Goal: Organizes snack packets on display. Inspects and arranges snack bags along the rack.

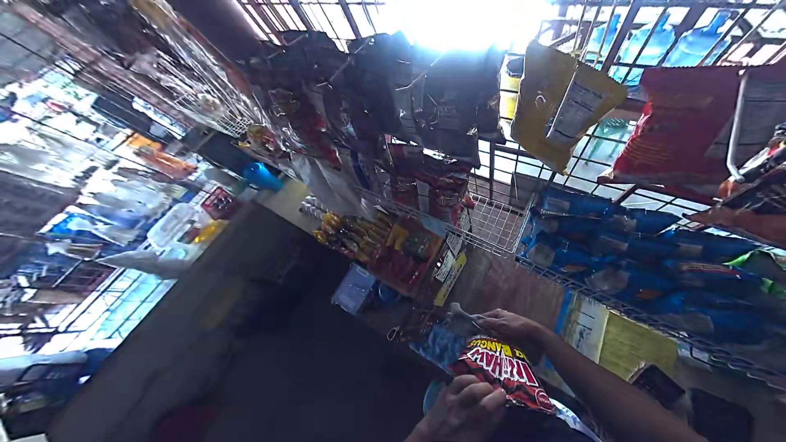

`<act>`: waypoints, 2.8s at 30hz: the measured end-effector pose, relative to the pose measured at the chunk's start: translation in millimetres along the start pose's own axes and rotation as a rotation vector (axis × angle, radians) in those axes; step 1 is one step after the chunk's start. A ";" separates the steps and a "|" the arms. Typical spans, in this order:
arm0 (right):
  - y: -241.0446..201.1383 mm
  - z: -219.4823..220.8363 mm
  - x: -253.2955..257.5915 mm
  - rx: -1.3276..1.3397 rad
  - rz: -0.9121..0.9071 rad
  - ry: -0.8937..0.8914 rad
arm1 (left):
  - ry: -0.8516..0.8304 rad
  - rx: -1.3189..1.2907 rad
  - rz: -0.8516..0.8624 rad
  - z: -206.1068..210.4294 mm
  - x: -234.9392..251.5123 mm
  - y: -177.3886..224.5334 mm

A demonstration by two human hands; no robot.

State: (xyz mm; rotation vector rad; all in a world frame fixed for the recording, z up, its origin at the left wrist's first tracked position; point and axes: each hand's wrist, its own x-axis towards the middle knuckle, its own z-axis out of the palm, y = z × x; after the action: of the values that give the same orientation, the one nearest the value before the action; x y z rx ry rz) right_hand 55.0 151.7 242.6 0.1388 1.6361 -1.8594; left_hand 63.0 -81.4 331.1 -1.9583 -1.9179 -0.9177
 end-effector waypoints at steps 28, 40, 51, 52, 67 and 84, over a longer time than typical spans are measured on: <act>-67.9 55.9 -27.8 -0.399 -0.436 0.652 | 0.468 -0.416 -1.502 19.4 3.9 -40.0; -26.3 37.0 -50.2 -0.459 -0.472 0.945 | 0.536 -0.371 -1.640 12.4 -14.1 -37.0; 104.9 29.6 -34.5 -0.848 -0.612 0.869 | 0.611 -0.319 -1.445 -20.9 5.5 -56.5; 121.5 21.8 -46.8 -0.794 -0.465 0.844 | 0.588 -0.303 -1.335 -38.6 9.1 -59.7; 14.3 36.5 -103.8 -0.003 -0.243 0.581 | 0.480 0.280 0.064 -46.7 141.6 -186.4; -104.8 -2.1 -5.6 0.270 -0.321 0.665 | -0.142 -0.036 0.003 -44.5 171.8 -228.5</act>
State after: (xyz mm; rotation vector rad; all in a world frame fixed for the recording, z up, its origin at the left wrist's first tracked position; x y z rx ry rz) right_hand 3.6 157.0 334.0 0.7120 1.8975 -2.4530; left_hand -179.9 54.5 410.1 -2.0977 -1.9865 -0.8384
